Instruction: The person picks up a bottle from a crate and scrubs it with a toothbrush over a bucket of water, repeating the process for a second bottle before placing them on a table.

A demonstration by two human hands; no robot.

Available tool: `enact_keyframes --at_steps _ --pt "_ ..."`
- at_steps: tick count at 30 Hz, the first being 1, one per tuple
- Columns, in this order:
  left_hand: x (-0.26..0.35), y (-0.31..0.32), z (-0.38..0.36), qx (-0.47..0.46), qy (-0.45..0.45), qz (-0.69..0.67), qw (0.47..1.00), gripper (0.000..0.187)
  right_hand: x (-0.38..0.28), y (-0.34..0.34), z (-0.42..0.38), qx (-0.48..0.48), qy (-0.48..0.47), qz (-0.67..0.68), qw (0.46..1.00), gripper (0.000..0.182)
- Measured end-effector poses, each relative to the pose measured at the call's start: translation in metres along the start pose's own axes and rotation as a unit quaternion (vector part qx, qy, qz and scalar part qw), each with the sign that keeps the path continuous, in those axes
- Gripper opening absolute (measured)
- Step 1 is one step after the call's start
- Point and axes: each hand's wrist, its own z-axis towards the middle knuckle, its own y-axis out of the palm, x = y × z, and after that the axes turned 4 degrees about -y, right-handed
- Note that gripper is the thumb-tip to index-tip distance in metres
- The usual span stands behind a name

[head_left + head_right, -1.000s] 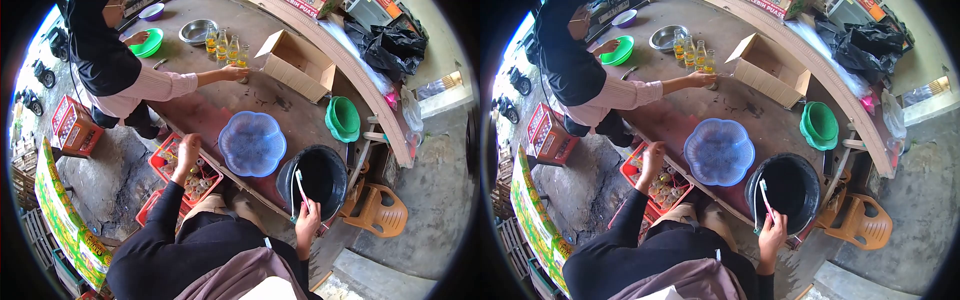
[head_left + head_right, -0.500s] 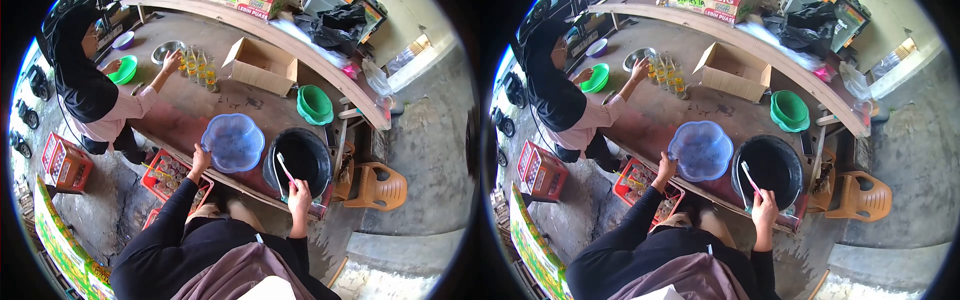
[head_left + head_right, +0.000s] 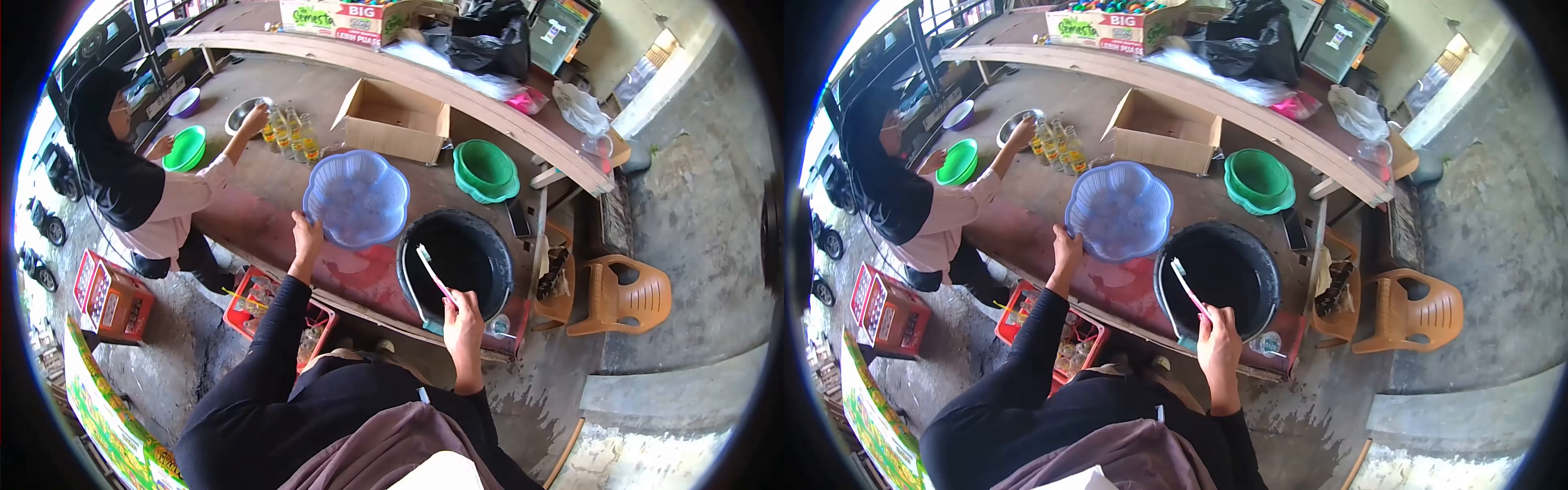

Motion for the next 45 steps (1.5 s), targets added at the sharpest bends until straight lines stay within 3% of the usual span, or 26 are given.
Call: enact_keyframes --at_steps 5,9,10,15,17,19,24,26,29,32,34,35,39,42,45 --pt "0.045 0.048 0.029 0.017 0.052 0.031 0.998 0.046 0.023 -0.013 0.006 0.037 -0.006 -0.034 0.999 0.018" --pt "0.126 0.086 0.024 -0.052 0.023 -0.022 0.998 0.043 0.039 -0.011 0.004 0.035 -0.007 0.038 0.999 0.019" --pt "0.132 0.107 0.033 -0.043 0.061 -0.028 0.997 0.041 0.04 -0.01 0.003 0.03 -0.017 0.034 0.999 0.019" --pt "0.186 0.184 0.045 -0.15 0.052 -0.029 0.987 0.038 0.045 -0.009 0.003 -0.02 -0.009 -0.007 1.0 0.02" --pt "0.206 0.214 0.044 -0.177 0.049 -0.033 0.982 0.038 0.05 -0.004 0.002 0.004 -0.039 -0.024 0.999 0.02" --pt "0.212 0.252 0.049 -0.198 0.031 0.02 0.98 0.038 0.047 -0.005 0.004 0.002 -0.031 -0.012 0.999 0.019" --pt "0.222 0.328 0.042 -0.218 -0.014 -0.083 0.972 0.044 0.048 -0.005 0.005 -0.011 -0.029 -0.006 1.0 0.02" --pt "0.223 0.35 0.041 -0.24 -0.046 -0.101 0.964 0.056 0.05 -0.005 0.004 -0.019 -0.019 -0.002 1.0 0.019" --pt "0.225 0.354 0.029 -0.266 -0.083 -0.096 0.956 0.074 0.049 -0.005 0.006 -0.037 -0.021 -0.008 0.999 0.019" --pt "0.209 0.359 0.037 -0.317 -0.08 -0.054 0.944 0.068 0.046 -0.007 0.008 -0.045 -0.016 -0.018 0.999 0.019" --pt "0.202 0.339 0.045 -0.382 -0.032 -0.071 0.921 0.053 0.047 -0.006 0.008 -0.046 -0.019 -0.022 0.999 0.018" --pt "0.206 0.32 0.049 -0.418 -0.03 -0.016 0.908 0.044 0.047 -0.005 0.008 -0.046 -0.023 -0.015 0.999 0.018" --pt "0.162 0.245 0.072 -0.451 0.001 -0.044 0.892 0.036 0.047 -0.007 0.009 -0.072 -0.022 -0.038 0.996 0.018" --pt "0.124 0.13 0.072 -0.503 -0.026 -0.084 0.86 0.03 0.044 -0.012 0.013 -0.112 -0.002 -0.014 0.994 0.019" --pt "0.07 0.015 0.065 -0.444 -0.065 -0.112 0.886 0.03 0.04 -0.014 0.017 -0.148 0.023 -0.027 0.988 0.019"
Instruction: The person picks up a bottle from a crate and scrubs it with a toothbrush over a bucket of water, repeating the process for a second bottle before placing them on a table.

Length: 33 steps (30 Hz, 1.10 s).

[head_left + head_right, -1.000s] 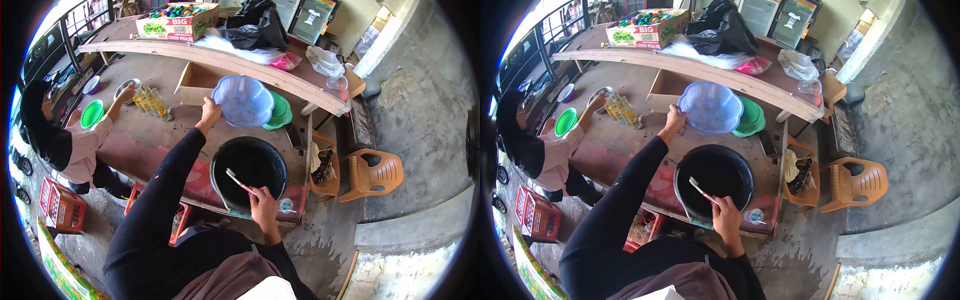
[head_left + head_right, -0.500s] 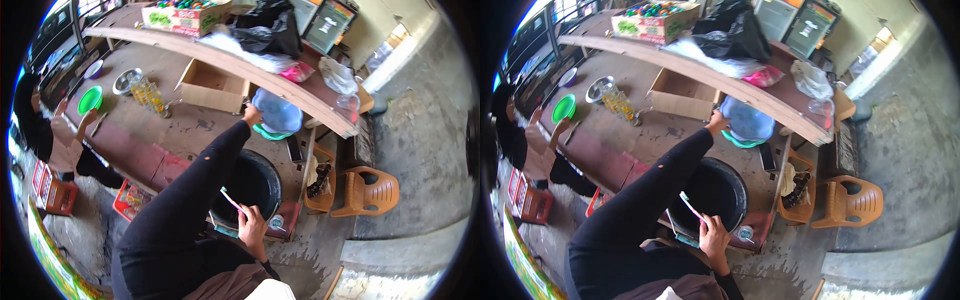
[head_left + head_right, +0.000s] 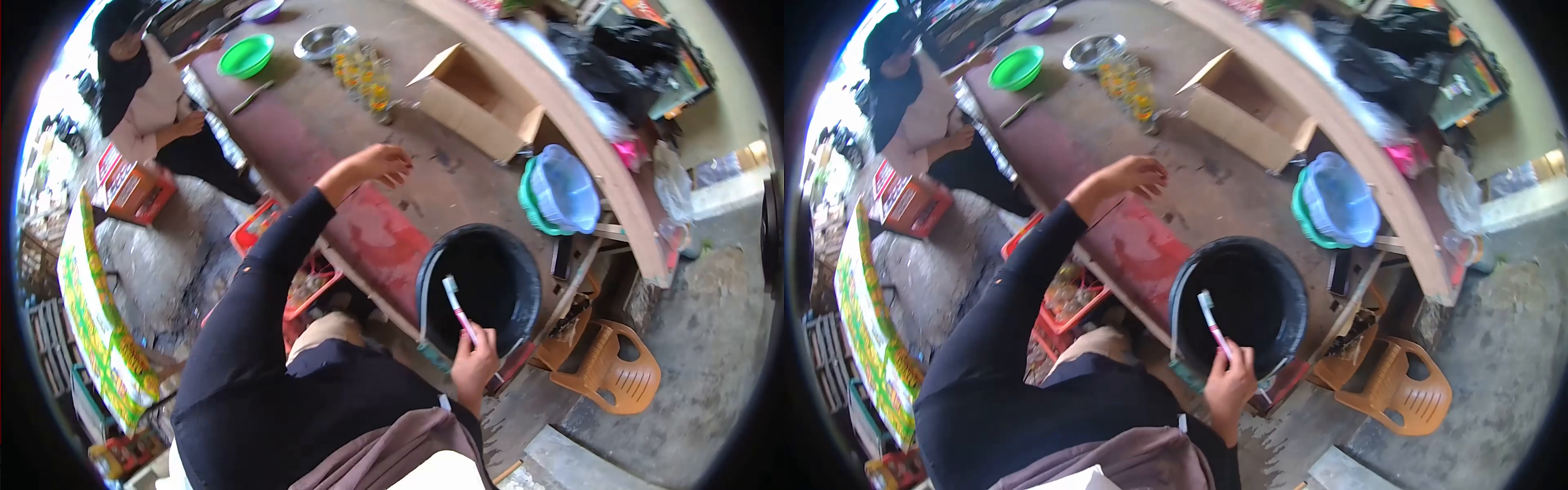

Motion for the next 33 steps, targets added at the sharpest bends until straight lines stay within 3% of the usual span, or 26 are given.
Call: enact_keyframes --at_steps 4,10,12,16,20,21,24,25,28,29,30,32,33 --pt "-0.077 -0.078 -0.113 0.182 -0.085 0.03 0.979 0.029 -0.014 -0.008 0.008 -0.029 0.007 0.048 0.998 0.023" --pt "-0.22 -0.114 -0.222 0.295 -0.16 -0.071 0.939 0.025 -0.042 0.012 0.013 -0.036 -0.018 0.058 0.998 0.03" --pt "-0.252 -0.113 -0.235 0.279 -0.183 -0.074 0.94 0.022 -0.049 0.02 0.01 -0.041 -0.021 0.039 0.998 0.03" --pt "-0.362 -0.101 -0.235 0.357 -0.21 -0.072 0.908 0.015 -0.051 0.03 0.006 -0.01 -0.003 0.008 1.0 0.029" --pt "-0.42 -0.083 -0.216 0.355 -0.234 0.085 0.901 0.024 -0.039 0.039 0.002 0.0 0.001 -0.001 1.0 0.028" --pt "-0.441 -0.082 -0.211 0.312 -0.175 0.151 0.922 0.027 -0.038 0.041 0.001 0.008 0.0 0.009 1.0 0.027" --pt "-0.456 -0.067 -0.182 0.335 -0.169 0.259 0.89 0.021 -0.034 0.043 0.0 0.013 -0.004 -0.002 1.0 0.027" --pt "-0.428 -0.057 -0.176 0.338 -0.204 0.276 0.876 0.016 -0.036 0.043 0.001 0.016 -0.002 -0.004 1.0 0.027" --pt "-0.435 -0.047 -0.152 0.333 -0.204 0.306 0.868 0.013 -0.039 0.043 0.0 0.017 0.008 -0.02 1.0 0.027" --pt "-0.451 -0.048 -0.144 0.325 -0.163 0.332 0.87 0.015 -0.037 0.044 0.0 0.02 0.01 -0.019 1.0 0.027" --pt "-0.442 -0.047 -0.138 0.297 -0.196 0.292 0.888 0.016 -0.04 0.044 0.0 0.022 0.02 -0.021 0.999 0.026" --pt "-0.487 -0.047 -0.116 0.32 -0.202 0.316 0.87 0.017 -0.047 0.044 0.001 0.024 0.024 -0.029 0.999 0.026" --pt "-0.464 -0.044 -0.116 0.316 -0.23 0.296 0.872 0.023 -0.044 0.045 0.001 0.032 0.023 -0.03 0.999 0.026"
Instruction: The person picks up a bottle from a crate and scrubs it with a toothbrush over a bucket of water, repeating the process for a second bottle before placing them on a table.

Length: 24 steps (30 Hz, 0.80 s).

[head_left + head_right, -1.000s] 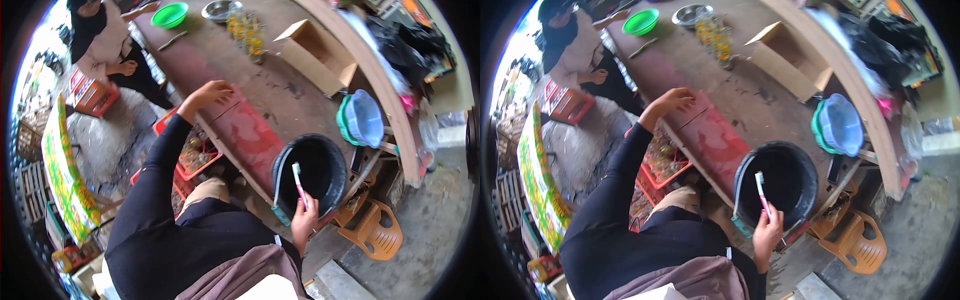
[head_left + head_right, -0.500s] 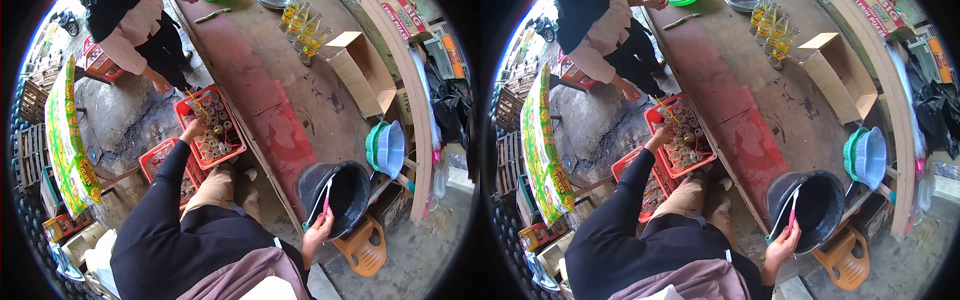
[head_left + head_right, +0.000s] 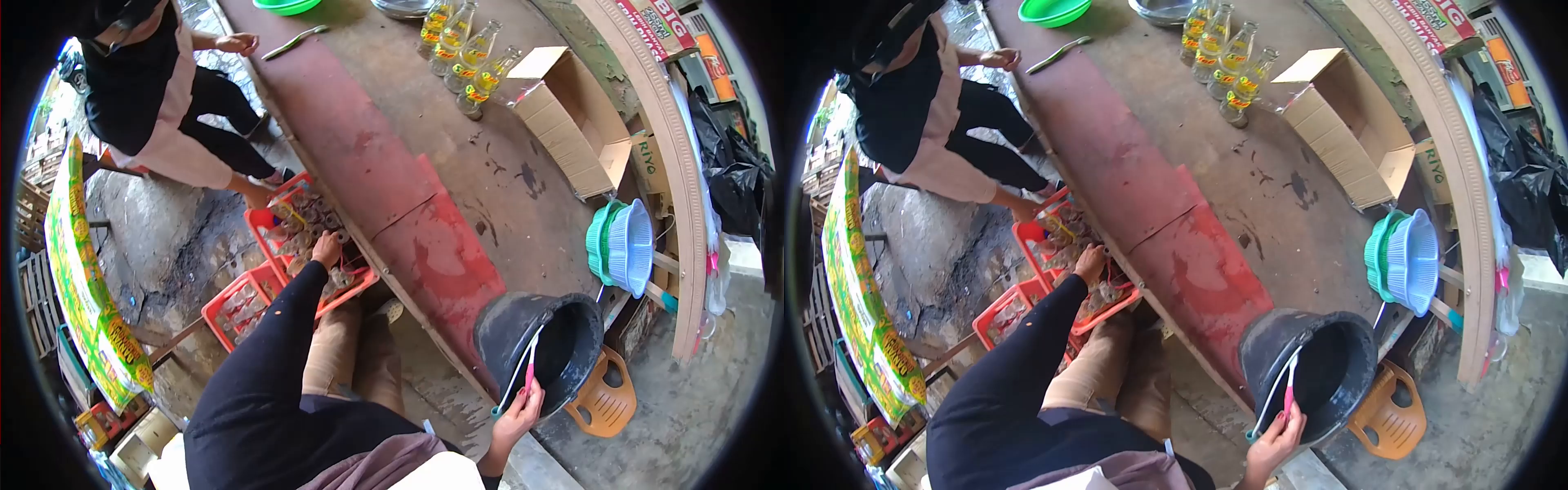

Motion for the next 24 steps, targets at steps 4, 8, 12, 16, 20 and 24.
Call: enact_keyframes --at_steps 4,8,12,16,20,24 --pt "0.004 0.011 0.006 -0.017 -0.01 0.078 0.997 0.036 0.002 0.001 0.0 -0.008 0.008 -0.007 1.0 0.027" --pt "-0.032 0.048 0.012 0.059 0.044 0.062 0.995 0.031 -0.004 -0.003 -0.004 -0.021 0.053 -0.001 0.998 0.027" --pt "-0.012 0.026 0.01 0.07 0.019 0.044 0.996 0.028 -0.002 -0.001 -0.003 -0.022 0.044 -0.006 0.999 0.027" --pt "0.003 0.01 0.002 0.035 0.041 0.135 0.989 0.02 0.002 -0.001 -0.004 -0.016 0.038 -0.008 0.999 0.028" --pt "0.0 0.02 0.012 0.059 0.101 0.253 0.96 0.015 0.004 0.0 -0.004 -0.014 0.041 -0.015 0.999 0.028" --pt "-0.001 0.027 0.015 0.016 0.085 0.26 0.962 0.016 0.001 -0.001 -0.006 -0.022 0.052 -0.007 0.998 0.028"
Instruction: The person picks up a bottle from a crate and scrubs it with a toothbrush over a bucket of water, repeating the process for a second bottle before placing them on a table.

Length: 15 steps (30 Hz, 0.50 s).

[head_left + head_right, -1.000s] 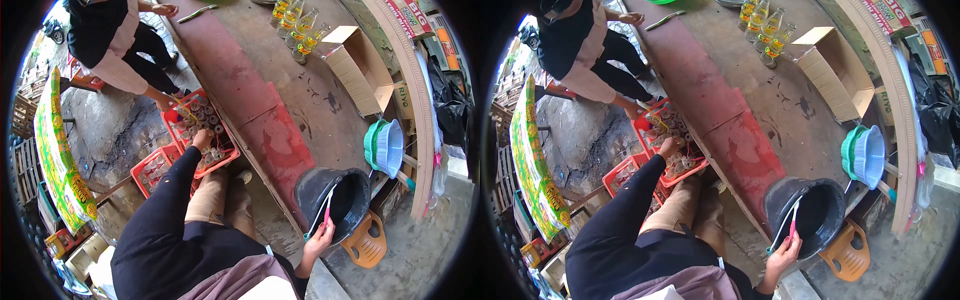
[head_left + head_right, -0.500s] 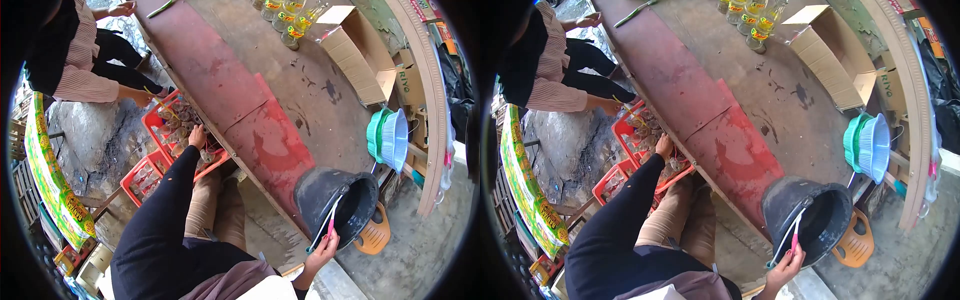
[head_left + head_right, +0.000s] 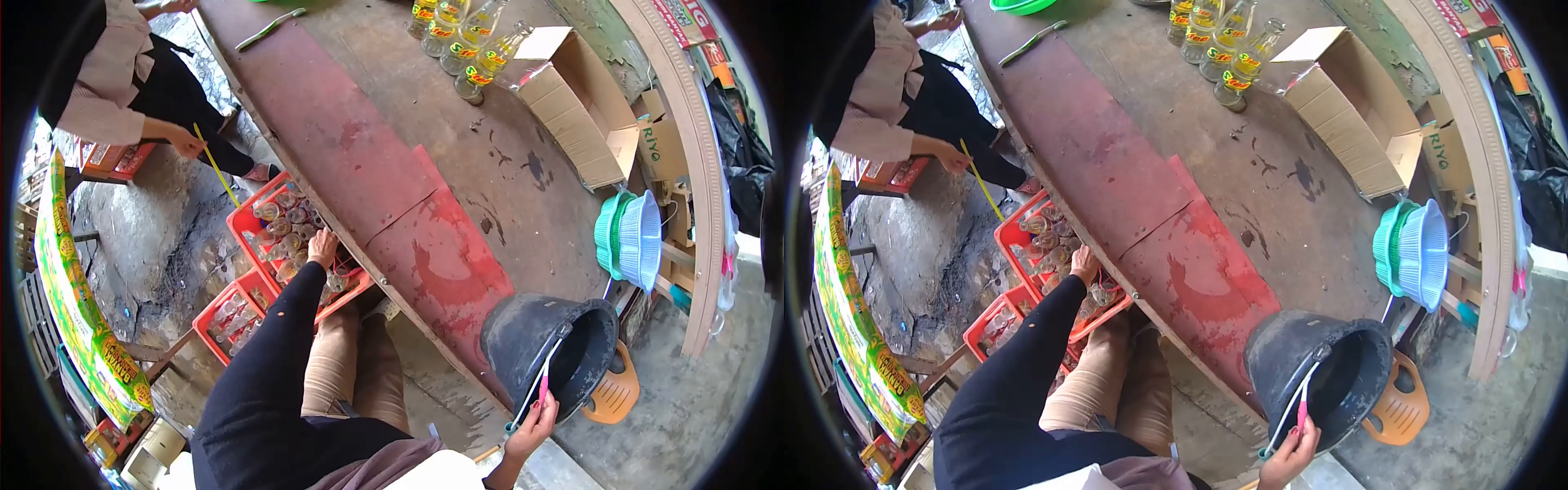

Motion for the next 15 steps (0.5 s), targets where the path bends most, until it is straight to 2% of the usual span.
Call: enact_keyframes --at_steps 1,3,6,10,15 --pt "-0.001 0.004 0.004 0.003 0.018 0.007 1.0 0.016 0.001 0.002 0.001 0.006 0.0 0.004 1.0 0.028" --pt "-0.003 0.007 0.004 -0.017 -0.002 -0.029 0.999 0.018 0.007 0.003 0.003 0.004 -0.019 -0.009 1.0 0.027" --pt "-0.004 -0.007 -0.004 0.009 -0.002 -0.117 0.993 0.031 0.002 0.001 0.004 0.006 -0.019 -0.021 1.0 0.027" --pt "-0.007 -0.02 -0.021 0.082 -0.026 -0.191 0.978 0.035 -0.001 0.003 0.003 0.016 -0.015 -0.008 1.0 0.025" --pt "-0.019 -0.079 -0.066 0.183 -0.024 -0.261 0.948 0.033 -0.002 0.002 0.005 0.022 -0.038 -0.008 0.999 0.023"
